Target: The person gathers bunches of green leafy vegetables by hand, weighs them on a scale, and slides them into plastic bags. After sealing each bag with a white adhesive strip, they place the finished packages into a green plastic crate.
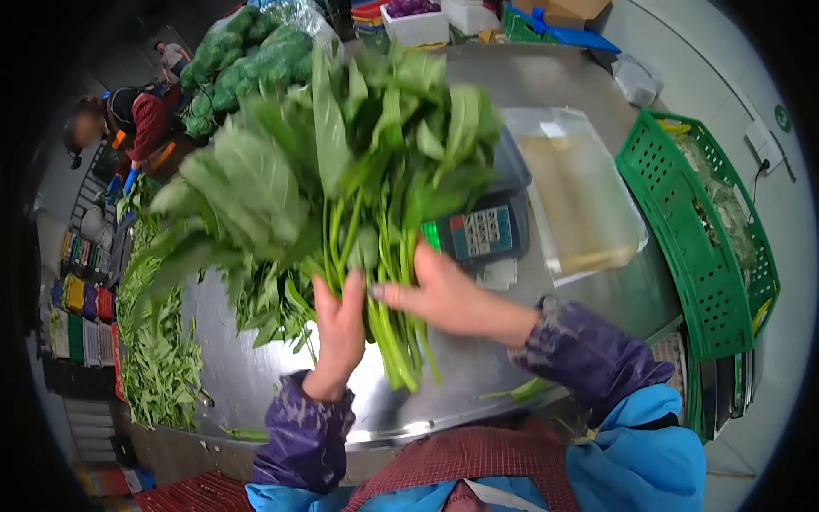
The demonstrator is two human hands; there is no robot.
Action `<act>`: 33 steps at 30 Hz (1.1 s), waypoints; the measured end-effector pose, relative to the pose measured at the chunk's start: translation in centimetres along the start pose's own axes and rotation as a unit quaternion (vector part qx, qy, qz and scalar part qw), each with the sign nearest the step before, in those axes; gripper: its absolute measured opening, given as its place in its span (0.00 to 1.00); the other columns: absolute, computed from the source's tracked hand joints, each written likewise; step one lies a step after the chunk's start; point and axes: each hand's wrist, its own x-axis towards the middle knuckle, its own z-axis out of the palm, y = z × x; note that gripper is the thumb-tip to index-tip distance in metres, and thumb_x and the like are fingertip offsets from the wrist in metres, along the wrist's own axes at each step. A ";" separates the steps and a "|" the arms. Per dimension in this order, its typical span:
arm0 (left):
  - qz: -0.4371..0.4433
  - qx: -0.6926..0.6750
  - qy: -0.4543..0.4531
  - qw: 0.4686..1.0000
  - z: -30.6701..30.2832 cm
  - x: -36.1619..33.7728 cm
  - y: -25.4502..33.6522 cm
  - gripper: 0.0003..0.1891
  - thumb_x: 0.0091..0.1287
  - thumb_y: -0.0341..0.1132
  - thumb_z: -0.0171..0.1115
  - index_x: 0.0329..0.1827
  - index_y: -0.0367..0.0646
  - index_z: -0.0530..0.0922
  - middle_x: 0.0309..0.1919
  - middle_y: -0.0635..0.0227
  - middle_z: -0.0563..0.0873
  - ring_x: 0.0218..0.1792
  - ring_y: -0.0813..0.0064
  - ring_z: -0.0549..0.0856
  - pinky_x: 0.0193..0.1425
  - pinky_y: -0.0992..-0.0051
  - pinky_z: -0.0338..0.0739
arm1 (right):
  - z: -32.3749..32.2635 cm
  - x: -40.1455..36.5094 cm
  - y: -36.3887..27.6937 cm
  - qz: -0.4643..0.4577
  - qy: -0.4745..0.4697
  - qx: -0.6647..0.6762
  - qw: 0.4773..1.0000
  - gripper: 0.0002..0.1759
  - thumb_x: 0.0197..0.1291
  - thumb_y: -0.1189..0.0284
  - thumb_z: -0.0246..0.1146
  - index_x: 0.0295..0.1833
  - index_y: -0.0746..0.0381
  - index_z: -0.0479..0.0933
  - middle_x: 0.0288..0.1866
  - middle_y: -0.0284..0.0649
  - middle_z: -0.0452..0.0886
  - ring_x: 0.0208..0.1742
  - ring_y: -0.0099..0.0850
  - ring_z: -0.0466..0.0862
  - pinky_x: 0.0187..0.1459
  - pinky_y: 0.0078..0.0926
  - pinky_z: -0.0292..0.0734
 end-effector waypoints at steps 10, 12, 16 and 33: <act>-0.200 0.025 -0.055 0.978 5.5 18.2 -9.7 0.26 0.65 0.39 0.57 0.60 0.33 0.61 0.50 0.58 0.75 0.48 0.72 0.76 0.51 0.72 0.72 | -16.7 12.4 8.5 0.164 0.011 -0.112 0.980 0.25 0.56 0.63 0.64 0.55 0.67 0.70 0.46 0.37 0.78 0.48 0.25 0.75 0.51 0.27 0.70; -0.188 0.020 -0.114 0.975 4.9 18.3 -11.5 0.28 0.65 0.42 0.58 0.60 0.30 0.61 0.53 0.55 0.75 0.48 0.69 0.76 0.52 0.72 0.71 | -18.4 12.9 11.1 0.154 0.065 -0.289 0.943 0.28 0.53 0.57 0.64 0.49 0.71 0.74 0.43 0.48 0.80 0.45 0.37 0.80 0.48 0.31 0.73; -0.279 0.033 -0.047 0.959 4.1 16.4 -5.8 0.28 0.63 0.44 0.59 0.59 0.31 0.64 0.54 0.53 0.74 0.53 0.68 0.74 0.56 0.72 0.68 | -19.2 11.1 7.9 0.296 0.068 -0.277 0.911 0.32 0.56 0.46 0.56 0.45 0.68 0.75 0.34 0.41 0.81 0.24 0.24 0.78 0.24 0.21 0.74; -0.189 0.079 0.093 0.974 -0.6 10.8 -4.7 0.20 0.66 0.36 0.55 0.59 0.40 0.68 0.55 0.65 0.73 0.48 0.75 0.74 0.50 0.74 0.70 | -26.9 -6.7 10.9 -0.033 -0.157 -0.694 0.701 0.21 0.45 0.75 0.62 0.48 0.51 0.73 0.28 0.40 0.74 0.30 0.38 0.80 0.29 0.35 0.74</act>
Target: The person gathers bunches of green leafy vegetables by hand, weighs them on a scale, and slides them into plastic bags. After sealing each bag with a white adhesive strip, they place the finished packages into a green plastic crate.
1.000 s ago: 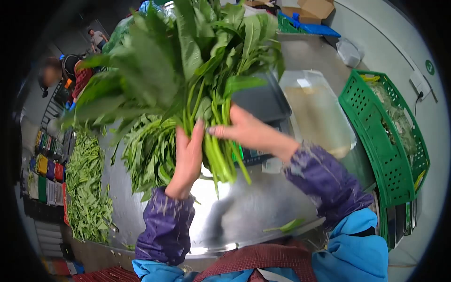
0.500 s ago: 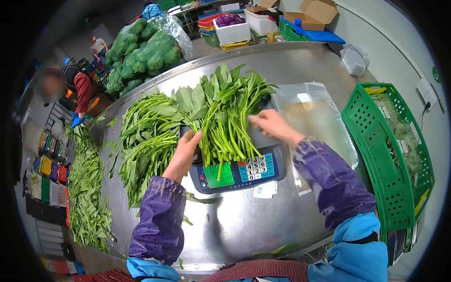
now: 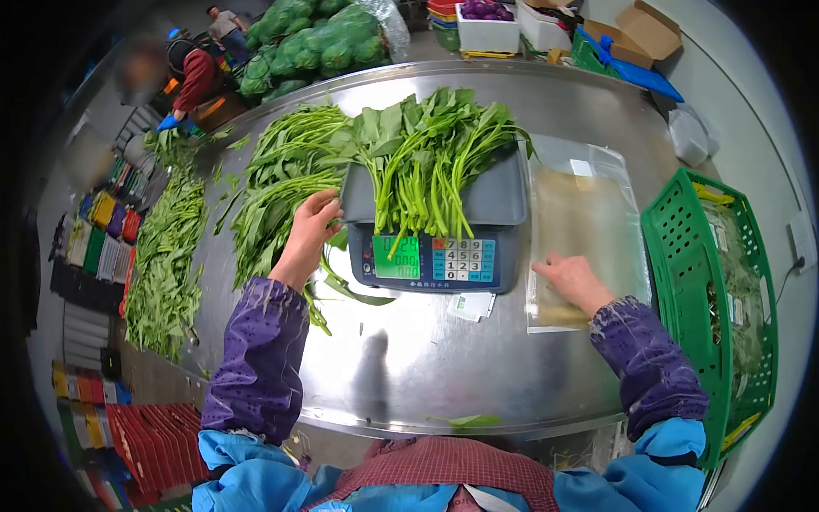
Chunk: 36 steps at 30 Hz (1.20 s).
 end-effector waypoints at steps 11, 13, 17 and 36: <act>0.180 0.158 -0.017 0.971 5.5 1.9 3.0 0.11 0.59 0.34 0.60 0.42 0.38 0.81 0.30 0.71 0.82 0.31 0.82 0.76 0.38 0.81 0.70 | -6.4 2.0 -1.9 0.026 -0.035 0.162 0.986 0.16 0.44 0.68 0.66 0.41 0.56 0.75 0.30 0.42 0.79 0.36 0.42 0.80 0.35 0.37 0.74; 0.230 0.224 0.018 0.947 7.3 3.6 3.3 0.10 0.55 0.36 0.63 0.36 0.39 0.83 0.27 0.67 0.82 0.26 0.77 0.77 0.35 0.78 0.72 | -7.4 3.3 -1.9 0.055 0.009 0.228 0.972 0.15 0.45 0.69 0.65 0.41 0.57 0.75 0.31 0.42 0.80 0.36 0.43 0.80 0.37 0.38 0.74; 0.208 0.174 0.039 0.962 8.5 6.1 3.7 0.11 0.56 0.37 0.63 0.35 0.38 0.82 0.27 0.66 0.83 0.27 0.77 0.79 0.34 0.78 0.72 | -10.5 7.0 -2.3 0.076 0.094 0.325 0.938 0.08 0.50 0.70 0.60 0.37 0.60 0.76 0.32 0.43 0.79 0.36 0.42 0.79 0.38 0.38 0.73; 0.087 -0.061 -0.074 0.992 -1.2 -2.4 -0.4 0.12 0.65 0.30 0.54 0.48 0.36 0.77 0.36 0.72 0.80 0.36 0.82 0.76 0.43 0.82 0.71 | -11.4 15.8 -6.4 0.222 0.314 0.616 0.687 0.06 0.53 0.71 0.57 0.31 0.64 0.74 0.23 0.31 0.75 0.25 0.22 0.75 0.27 0.21 0.70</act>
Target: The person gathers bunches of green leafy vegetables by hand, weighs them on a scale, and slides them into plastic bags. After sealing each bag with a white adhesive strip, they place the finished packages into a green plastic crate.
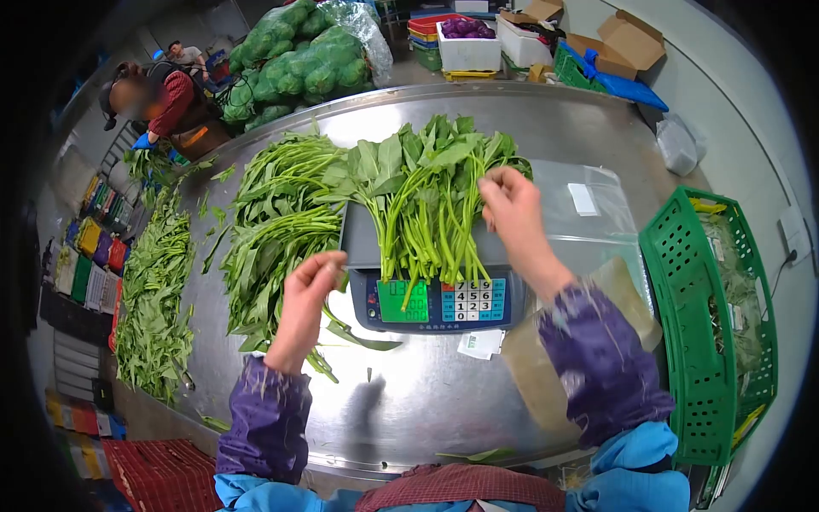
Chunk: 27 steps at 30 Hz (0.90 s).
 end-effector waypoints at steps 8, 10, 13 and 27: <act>-0.196 -0.106 -0.279 0.934 1.5 -11.3 -2.7 0.21 0.68 0.34 0.50 0.64 0.41 0.61 0.39 0.68 0.79 0.43 0.76 0.79 0.49 0.71 0.74 | 3.8 -12.7 -1.0 0.109 -0.394 -0.052 0.911 0.10 0.56 0.75 0.60 0.44 0.65 0.75 0.31 0.32 0.78 0.25 0.14 0.72 0.30 0.16 0.70; -0.198 -0.095 -0.110 0.970 -2.9 -12.9 -2.4 0.18 0.67 0.33 0.50 0.59 0.40 0.66 0.34 0.70 0.78 0.38 0.78 0.79 0.44 0.72 0.75 | 2.8 -12.5 0.6 0.124 -0.370 -0.076 0.917 0.12 0.55 0.73 0.61 0.44 0.65 0.75 0.32 0.36 0.79 0.25 0.18 0.74 0.29 0.19 0.71; -0.152 0.100 0.090 0.979 -14.9 -14.0 -2.4 0.14 0.66 0.32 0.50 0.53 0.39 0.69 0.29 0.70 0.78 0.32 0.78 0.79 0.40 0.74 0.76 | 2.4 -12.7 2.9 0.109 -0.369 -0.150 0.911 0.13 0.54 0.70 0.62 0.44 0.64 0.76 0.33 0.39 0.81 0.26 0.21 0.76 0.29 0.22 0.72; -0.163 0.556 0.126 0.805 -16.7 -14.0 -13.5 0.12 0.51 0.38 0.62 0.34 0.39 0.80 0.29 0.55 0.84 0.34 0.54 0.83 0.40 0.61 0.76 | 17.0 -13.1 9.7 -0.079 -0.469 -0.273 0.836 0.09 0.53 0.68 0.58 0.36 0.61 0.77 0.32 0.41 0.82 0.36 0.41 0.82 0.36 0.37 0.74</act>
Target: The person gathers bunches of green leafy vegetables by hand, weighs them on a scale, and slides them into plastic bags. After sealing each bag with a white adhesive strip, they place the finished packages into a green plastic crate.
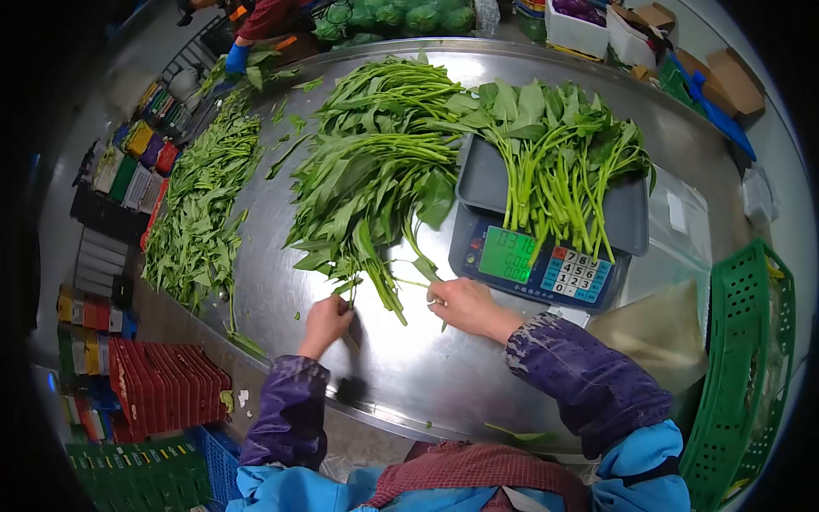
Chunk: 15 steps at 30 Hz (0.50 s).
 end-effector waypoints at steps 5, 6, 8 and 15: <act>-0.154 -0.582 -0.209 0.771 -4.1 -1.8 2.8 0.07 0.58 0.34 0.60 0.32 0.40 0.75 0.23 0.65 0.79 0.25 0.71 0.82 0.27 0.73 0.74 | -0.5 -0.8 -1.4 0.004 -0.030 0.090 0.995 0.09 0.54 0.67 0.58 0.36 0.61 0.77 0.33 0.42 0.83 0.35 0.40 0.82 0.38 0.36 0.75; -0.107 -0.602 -0.180 0.771 -5.7 -2.8 4.4 0.06 0.59 0.32 0.59 0.34 0.40 0.74 0.23 0.66 0.78 0.26 0.74 0.81 0.25 0.77 0.72 | -0.4 -1.3 -1.7 0.007 -0.031 0.160 0.987 0.11 0.56 0.65 0.58 0.37 0.61 0.77 0.33 0.40 0.83 0.33 0.34 0.82 0.35 0.31 0.75; -0.003 -0.630 -0.168 0.758 -8.6 -5.3 8.4 0.05 0.61 0.28 0.58 0.37 0.39 0.71 0.27 0.67 0.77 0.28 0.78 0.79 0.26 0.80 0.73 | -1.6 -2.4 -4.5 0.027 -0.043 0.266 0.963 0.13 0.59 0.63 0.57 0.39 0.62 0.77 0.31 0.37 0.82 0.29 0.27 0.81 0.31 0.25 0.74; 0.233 -0.563 -0.173 0.774 -14.2 -3.4 20.0 0.07 0.60 0.23 0.57 0.38 0.37 0.68 0.31 0.69 0.76 0.30 0.82 0.78 0.34 0.82 0.75 | -6.0 -6.9 -7.6 -0.014 0.030 0.397 0.917 0.14 0.66 0.66 0.49 0.42 0.64 0.75 0.26 0.33 0.78 0.20 0.18 0.72 0.24 0.18 0.70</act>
